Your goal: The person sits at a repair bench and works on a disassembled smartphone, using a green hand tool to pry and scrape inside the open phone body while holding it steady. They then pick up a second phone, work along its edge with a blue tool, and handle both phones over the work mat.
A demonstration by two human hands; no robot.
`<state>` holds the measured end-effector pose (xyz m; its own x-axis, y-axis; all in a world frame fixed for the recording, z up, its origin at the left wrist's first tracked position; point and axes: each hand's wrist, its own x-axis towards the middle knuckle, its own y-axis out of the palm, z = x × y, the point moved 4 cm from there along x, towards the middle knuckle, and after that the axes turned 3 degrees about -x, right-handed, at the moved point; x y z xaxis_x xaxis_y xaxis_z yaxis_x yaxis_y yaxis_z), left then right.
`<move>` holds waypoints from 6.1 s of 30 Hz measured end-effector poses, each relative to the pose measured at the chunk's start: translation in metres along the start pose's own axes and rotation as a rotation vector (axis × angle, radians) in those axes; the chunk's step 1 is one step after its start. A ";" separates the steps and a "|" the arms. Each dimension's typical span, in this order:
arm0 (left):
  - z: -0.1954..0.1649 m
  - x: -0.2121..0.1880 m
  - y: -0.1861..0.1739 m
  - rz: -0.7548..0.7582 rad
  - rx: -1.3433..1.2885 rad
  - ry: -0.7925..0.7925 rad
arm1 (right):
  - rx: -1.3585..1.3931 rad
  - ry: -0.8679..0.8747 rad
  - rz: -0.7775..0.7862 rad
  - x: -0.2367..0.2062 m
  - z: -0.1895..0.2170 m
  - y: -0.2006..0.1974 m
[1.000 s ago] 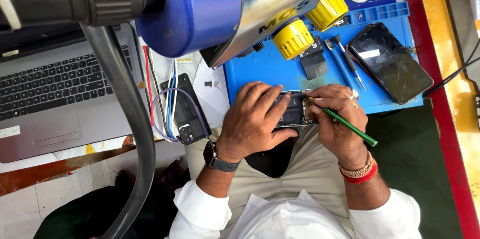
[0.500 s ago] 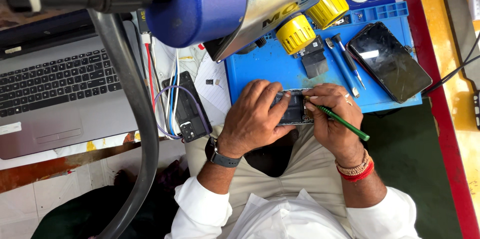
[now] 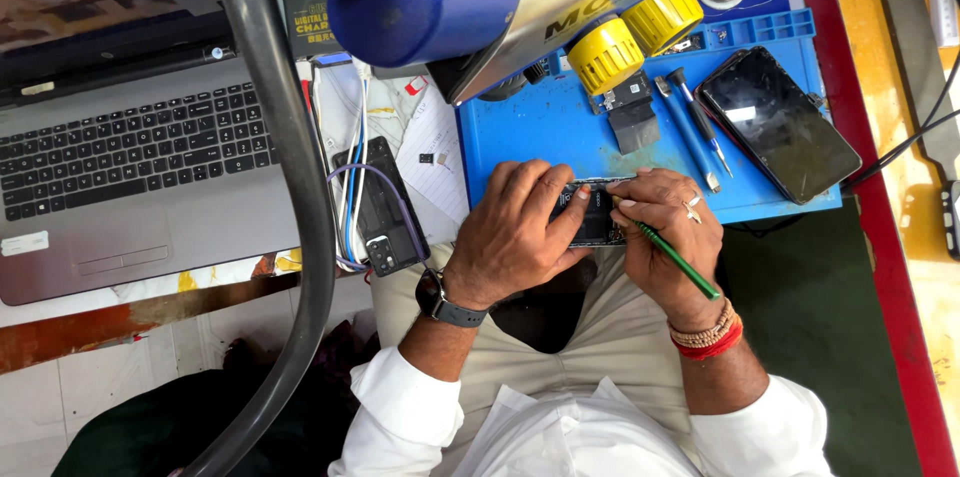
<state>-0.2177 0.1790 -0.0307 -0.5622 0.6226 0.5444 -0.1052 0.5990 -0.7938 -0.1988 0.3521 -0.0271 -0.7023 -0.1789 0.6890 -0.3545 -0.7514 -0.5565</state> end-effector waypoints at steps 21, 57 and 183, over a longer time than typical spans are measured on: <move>-0.004 -0.003 -0.003 -0.036 0.026 0.033 | 0.078 0.218 0.286 0.026 -0.006 -0.014; 0.000 0.000 -0.003 -0.009 -0.044 -0.047 | -0.303 -0.260 0.139 0.001 0.026 -0.006; 0.000 0.012 0.007 0.057 -0.112 -0.099 | 0.048 0.297 0.307 0.022 -0.034 -0.009</move>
<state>-0.2253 0.1904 -0.0293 -0.6434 0.6077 0.4656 0.0179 0.6199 -0.7845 -0.2319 0.3762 -0.0225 -0.9204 -0.2138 0.3273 -0.0769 -0.7218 -0.6878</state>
